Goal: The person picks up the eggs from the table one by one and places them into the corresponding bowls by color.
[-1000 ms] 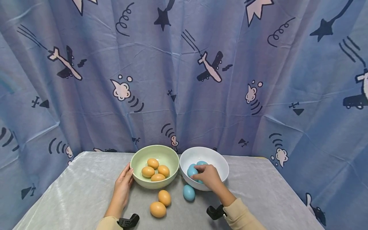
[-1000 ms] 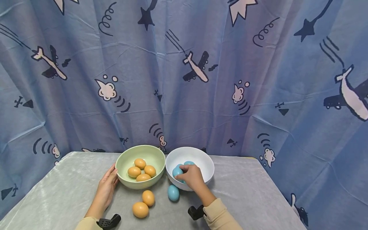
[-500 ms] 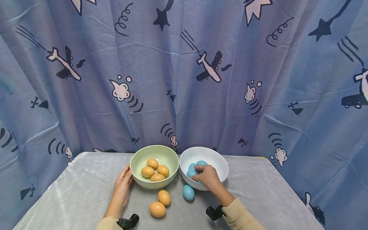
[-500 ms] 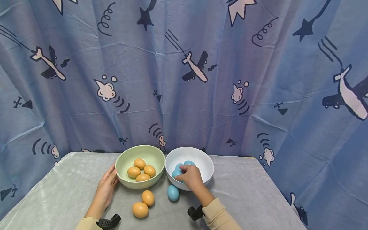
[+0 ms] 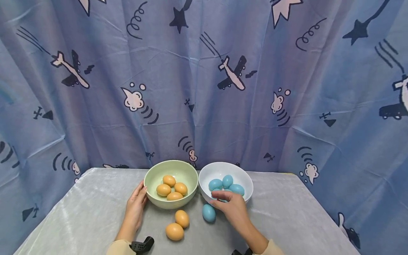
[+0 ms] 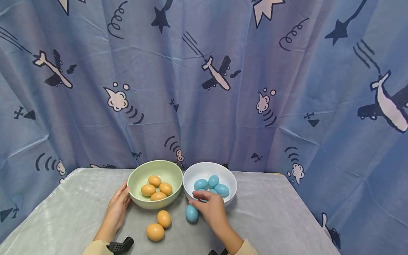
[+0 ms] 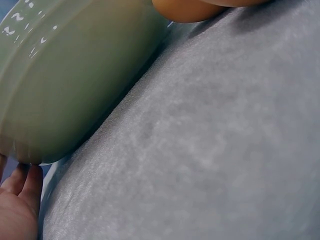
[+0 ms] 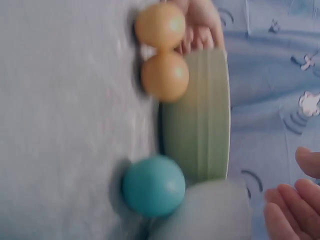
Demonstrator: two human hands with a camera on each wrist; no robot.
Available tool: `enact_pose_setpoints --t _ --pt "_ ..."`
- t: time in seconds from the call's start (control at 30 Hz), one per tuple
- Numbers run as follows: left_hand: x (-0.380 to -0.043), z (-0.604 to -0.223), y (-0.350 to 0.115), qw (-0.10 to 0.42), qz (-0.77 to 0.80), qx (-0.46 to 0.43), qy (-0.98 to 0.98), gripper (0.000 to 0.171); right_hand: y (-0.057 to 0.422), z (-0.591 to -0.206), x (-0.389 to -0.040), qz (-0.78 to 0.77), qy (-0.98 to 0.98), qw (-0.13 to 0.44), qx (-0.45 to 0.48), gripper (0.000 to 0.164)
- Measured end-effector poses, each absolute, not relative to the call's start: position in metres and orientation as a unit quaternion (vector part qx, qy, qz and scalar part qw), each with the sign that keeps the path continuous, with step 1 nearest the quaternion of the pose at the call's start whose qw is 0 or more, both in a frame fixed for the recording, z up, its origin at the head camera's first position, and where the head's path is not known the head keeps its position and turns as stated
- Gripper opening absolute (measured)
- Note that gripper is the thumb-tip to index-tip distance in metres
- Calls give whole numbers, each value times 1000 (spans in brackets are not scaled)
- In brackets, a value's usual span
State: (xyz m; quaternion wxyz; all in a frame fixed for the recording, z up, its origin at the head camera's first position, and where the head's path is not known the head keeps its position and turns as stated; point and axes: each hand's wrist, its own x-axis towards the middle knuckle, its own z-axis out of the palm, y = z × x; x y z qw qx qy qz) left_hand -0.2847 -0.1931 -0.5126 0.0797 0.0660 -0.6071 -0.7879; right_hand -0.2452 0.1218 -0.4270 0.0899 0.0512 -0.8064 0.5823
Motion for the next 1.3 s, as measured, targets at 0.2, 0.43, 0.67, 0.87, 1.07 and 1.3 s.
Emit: enact_pose_setpoints --t 0.2,0.43,0.67,0.87,1.07,1.3 --pt "-284 -511 -193 82 -789 58 -606 63 122 -435 -229 590 -803 59 49 30" --pt "-284 -511 -193 82 -791 54 -604 62 127 -447 -220 583 -810 33 52 37" --pt "-283 -511 -194 79 -793 53 -602 64 131 -454 -218 570 -820 25 37 41" --pt "-284 -512 -194 79 -789 55 -606 65 134 -459 -219 572 -819 31 40 43" --pt "-286 -513 -193 77 -790 59 -605 64 137 -467 -223 567 -822 25 43 43" --pt "-286 -513 -193 77 -789 58 -606 66 137 -478 -230 574 -818 13 48 46"
